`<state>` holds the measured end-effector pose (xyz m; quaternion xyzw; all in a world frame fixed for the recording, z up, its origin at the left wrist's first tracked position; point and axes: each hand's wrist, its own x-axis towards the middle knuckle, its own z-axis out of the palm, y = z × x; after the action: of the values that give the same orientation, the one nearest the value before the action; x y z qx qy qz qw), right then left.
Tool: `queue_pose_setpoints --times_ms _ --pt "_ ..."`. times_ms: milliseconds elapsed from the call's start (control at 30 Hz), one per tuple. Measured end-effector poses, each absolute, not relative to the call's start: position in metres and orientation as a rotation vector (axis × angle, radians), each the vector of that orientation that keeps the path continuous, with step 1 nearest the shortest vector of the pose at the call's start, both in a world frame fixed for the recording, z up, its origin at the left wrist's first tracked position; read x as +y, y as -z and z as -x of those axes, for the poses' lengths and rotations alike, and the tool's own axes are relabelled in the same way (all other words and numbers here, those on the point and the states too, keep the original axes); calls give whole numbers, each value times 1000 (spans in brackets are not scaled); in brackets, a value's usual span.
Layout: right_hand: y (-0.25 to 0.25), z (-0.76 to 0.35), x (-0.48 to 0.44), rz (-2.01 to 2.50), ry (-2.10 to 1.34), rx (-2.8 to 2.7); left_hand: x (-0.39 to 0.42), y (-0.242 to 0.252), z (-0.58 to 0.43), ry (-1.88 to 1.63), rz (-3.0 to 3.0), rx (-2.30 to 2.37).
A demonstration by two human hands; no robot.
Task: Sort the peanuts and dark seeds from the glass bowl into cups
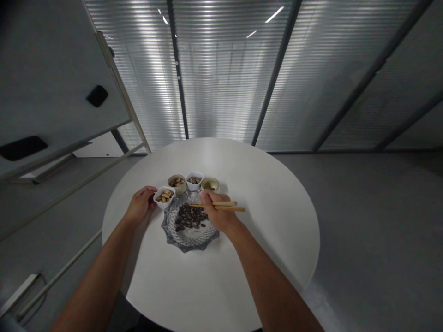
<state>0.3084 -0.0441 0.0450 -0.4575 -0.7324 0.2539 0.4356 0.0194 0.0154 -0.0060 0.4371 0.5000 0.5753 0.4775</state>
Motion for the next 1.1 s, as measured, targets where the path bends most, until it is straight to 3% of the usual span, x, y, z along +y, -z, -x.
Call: queue_pose_setpoints --times_ms 533,1100 --pt "-41 -304 -43 1115 -935 -1591 15 7 -19 -1401 -1090 1243" --pt "-43 -301 -47 1093 -945 -1623 15 6 -20 -1410 -1076 1231"
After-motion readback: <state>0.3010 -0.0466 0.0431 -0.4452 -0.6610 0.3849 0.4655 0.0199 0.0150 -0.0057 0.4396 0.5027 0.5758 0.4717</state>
